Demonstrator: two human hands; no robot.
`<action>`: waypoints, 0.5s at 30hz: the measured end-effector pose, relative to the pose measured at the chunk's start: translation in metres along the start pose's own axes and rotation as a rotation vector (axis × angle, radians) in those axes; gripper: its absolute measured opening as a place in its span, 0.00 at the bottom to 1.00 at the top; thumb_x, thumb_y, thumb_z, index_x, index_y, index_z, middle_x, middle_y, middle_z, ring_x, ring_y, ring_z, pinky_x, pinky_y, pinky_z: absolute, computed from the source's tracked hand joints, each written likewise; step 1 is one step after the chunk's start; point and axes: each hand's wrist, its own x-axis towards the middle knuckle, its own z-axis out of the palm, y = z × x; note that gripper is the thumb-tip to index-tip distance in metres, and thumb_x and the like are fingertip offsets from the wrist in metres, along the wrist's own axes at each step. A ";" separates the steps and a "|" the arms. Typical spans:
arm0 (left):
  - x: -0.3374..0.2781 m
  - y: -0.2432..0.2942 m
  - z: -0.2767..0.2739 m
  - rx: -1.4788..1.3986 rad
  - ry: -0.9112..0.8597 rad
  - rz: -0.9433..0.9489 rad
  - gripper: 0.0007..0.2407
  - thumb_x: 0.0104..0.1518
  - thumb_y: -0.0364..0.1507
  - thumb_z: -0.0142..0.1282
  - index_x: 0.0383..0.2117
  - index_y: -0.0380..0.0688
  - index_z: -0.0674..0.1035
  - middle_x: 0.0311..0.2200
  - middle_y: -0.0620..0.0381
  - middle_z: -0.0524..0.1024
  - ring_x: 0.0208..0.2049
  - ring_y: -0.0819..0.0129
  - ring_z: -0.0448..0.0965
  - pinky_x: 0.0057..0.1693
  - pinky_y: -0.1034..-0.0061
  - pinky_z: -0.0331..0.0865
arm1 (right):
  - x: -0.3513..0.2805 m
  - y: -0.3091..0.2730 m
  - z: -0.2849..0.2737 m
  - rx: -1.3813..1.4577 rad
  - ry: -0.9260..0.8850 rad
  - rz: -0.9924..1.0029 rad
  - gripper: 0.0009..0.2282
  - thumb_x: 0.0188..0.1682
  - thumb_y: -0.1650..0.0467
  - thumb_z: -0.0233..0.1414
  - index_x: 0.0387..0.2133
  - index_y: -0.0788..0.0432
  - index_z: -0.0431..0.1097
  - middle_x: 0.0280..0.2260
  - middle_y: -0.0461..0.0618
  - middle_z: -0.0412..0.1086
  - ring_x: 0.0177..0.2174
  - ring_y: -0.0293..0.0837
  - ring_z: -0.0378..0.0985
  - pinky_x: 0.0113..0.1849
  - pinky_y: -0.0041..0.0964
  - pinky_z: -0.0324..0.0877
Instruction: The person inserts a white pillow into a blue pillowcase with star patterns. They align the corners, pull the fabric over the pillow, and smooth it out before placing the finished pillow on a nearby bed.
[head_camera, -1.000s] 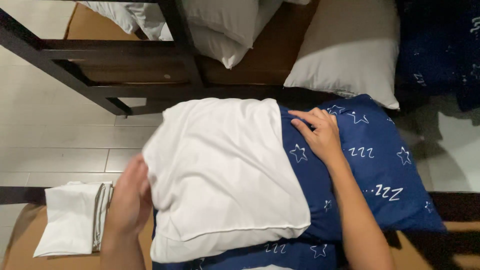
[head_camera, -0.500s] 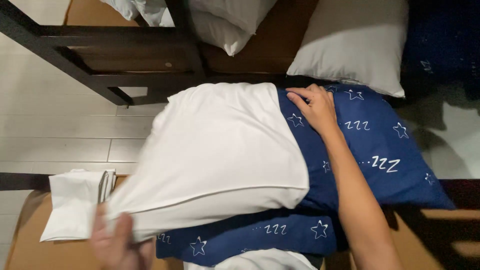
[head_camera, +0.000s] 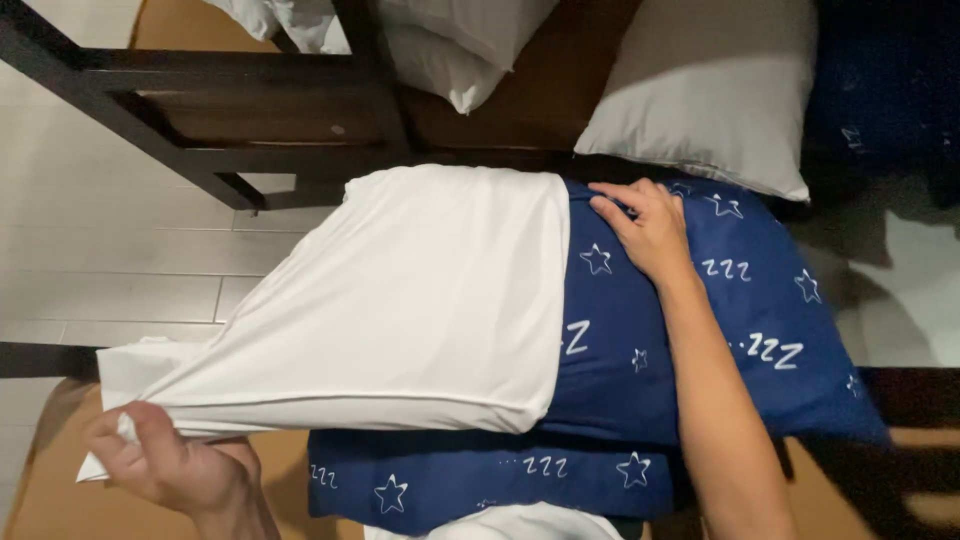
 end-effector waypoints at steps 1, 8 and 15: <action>0.008 -0.002 -0.003 0.075 -0.011 0.115 0.04 0.73 0.28 0.34 0.44 0.43 0.55 0.47 0.47 0.59 0.51 0.61 0.65 0.65 0.67 0.66 | -0.001 0.000 -0.001 0.015 -0.004 -0.003 0.12 0.54 0.61 0.55 0.46 0.49 0.80 0.31 0.46 0.67 0.33 0.43 0.67 0.44 0.37 0.57; 0.026 -0.021 0.003 0.043 0.015 0.091 0.02 0.71 0.25 0.37 0.41 0.46 0.59 0.39 0.58 0.59 0.42 0.72 0.60 0.55 0.78 0.60 | -0.005 0.013 -0.008 0.020 0.025 -0.037 0.11 0.54 0.65 0.58 0.47 0.53 0.80 0.31 0.51 0.70 0.32 0.49 0.69 0.41 0.41 0.64; 0.028 -0.033 0.021 0.226 -0.151 -0.140 0.07 0.67 0.26 0.53 0.44 0.47 0.66 0.24 0.63 0.67 0.24 0.80 0.66 0.33 0.86 0.60 | -0.009 0.015 -0.007 -0.053 -0.041 0.032 0.10 0.58 0.57 0.56 0.50 0.38 0.78 0.35 0.48 0.74 0.42 0.53 0.76 0.49 0.47 0.64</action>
